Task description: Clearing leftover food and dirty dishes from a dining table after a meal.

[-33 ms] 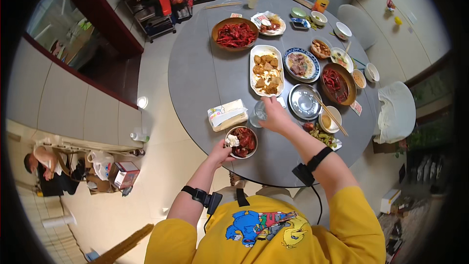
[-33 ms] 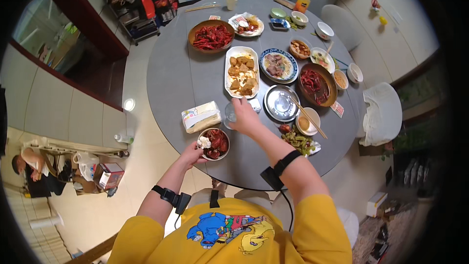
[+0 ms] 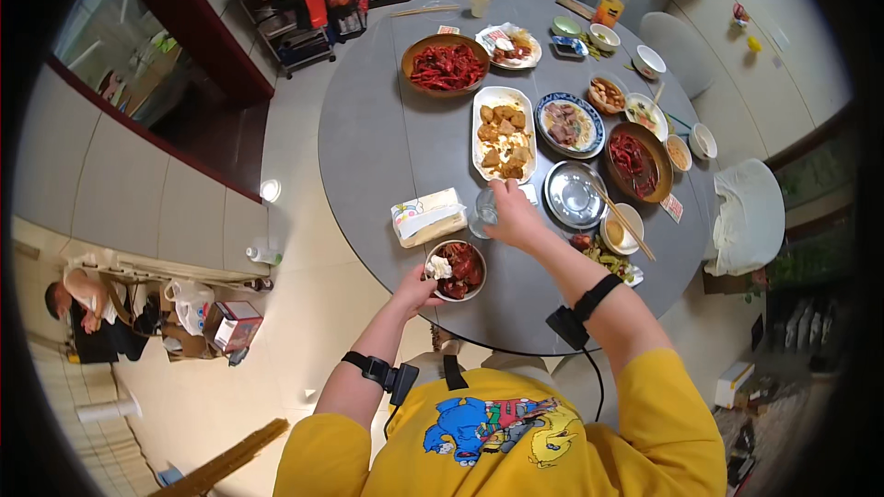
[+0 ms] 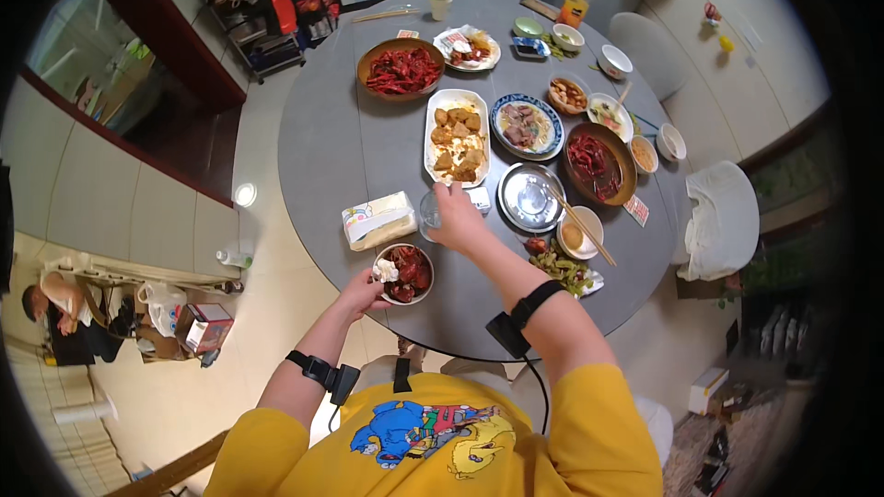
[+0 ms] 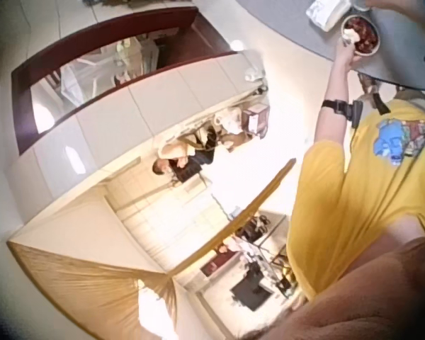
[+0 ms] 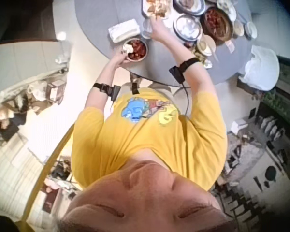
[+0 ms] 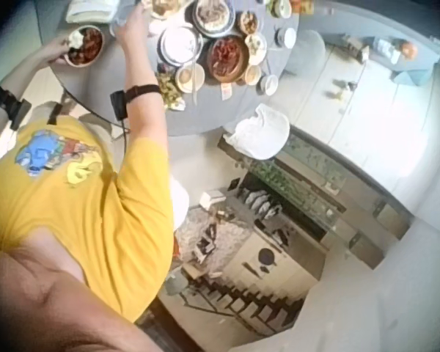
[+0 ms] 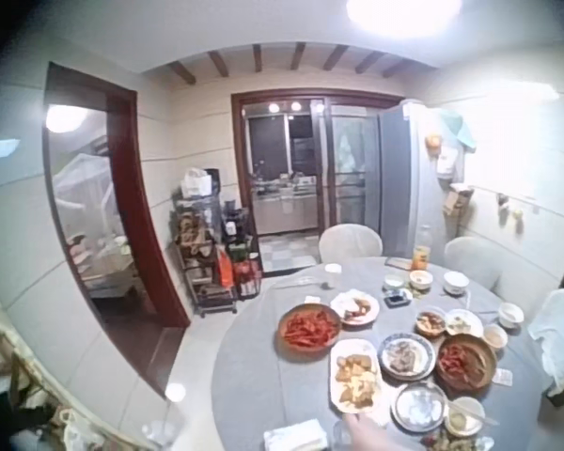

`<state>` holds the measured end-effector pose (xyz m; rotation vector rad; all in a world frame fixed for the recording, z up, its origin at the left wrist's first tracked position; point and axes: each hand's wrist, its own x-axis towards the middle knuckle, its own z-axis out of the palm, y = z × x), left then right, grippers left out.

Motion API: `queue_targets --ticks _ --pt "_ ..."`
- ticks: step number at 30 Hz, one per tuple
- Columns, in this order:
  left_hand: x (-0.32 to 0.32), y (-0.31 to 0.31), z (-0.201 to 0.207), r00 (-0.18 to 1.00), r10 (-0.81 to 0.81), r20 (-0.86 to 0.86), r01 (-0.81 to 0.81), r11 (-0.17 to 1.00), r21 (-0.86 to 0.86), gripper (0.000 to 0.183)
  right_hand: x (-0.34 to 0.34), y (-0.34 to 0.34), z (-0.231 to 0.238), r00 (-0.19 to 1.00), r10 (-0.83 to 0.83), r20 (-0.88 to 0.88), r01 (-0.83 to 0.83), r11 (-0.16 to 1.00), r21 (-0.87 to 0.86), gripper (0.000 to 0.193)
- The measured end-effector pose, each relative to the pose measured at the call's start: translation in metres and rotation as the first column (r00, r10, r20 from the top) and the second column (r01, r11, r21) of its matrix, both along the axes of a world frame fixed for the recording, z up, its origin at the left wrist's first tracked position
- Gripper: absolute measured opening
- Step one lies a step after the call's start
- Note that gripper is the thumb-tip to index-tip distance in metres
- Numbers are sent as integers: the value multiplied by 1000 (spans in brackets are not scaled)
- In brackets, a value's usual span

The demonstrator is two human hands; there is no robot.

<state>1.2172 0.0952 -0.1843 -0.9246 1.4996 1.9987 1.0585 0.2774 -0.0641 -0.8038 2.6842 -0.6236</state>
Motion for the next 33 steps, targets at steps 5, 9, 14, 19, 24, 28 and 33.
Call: queue_targets --ticks 5,9,14,19,24,28,33 --pt "2 34 4 999 -29 20 29 999 27 45 -14 -8 -9 999 -18 -27 18 1000 -14 81" --pt "-3 57 -13 1000 -29 -3 29 996 89 49 -13 12 0 994 46 -103 -55 995 -87 95" --pt "-26 94 -5 996 -91 0 91 994 58 54 -37 133 4 985 -138 -105 127 986 -109 35" --pt "-47 133 11 996 -86 -2 86 996 -34 63 -47 272 -23 923 -302 -237 344 924 164 28" --pt "-59 157 16 1000 -22 11 22 1000 0 65 -49 301 -52 950 -246 -194 288 929 232 25" --pt "-59 164 20 1000 16 6 -16 1000 -11 63 -54 309 -51 930 -344 -125 354 933 62 11" --pt "-59 172 31 999 0 48 0 1000 -10 59 -57 353 -62 814 -571 105 580 792 -191 16"
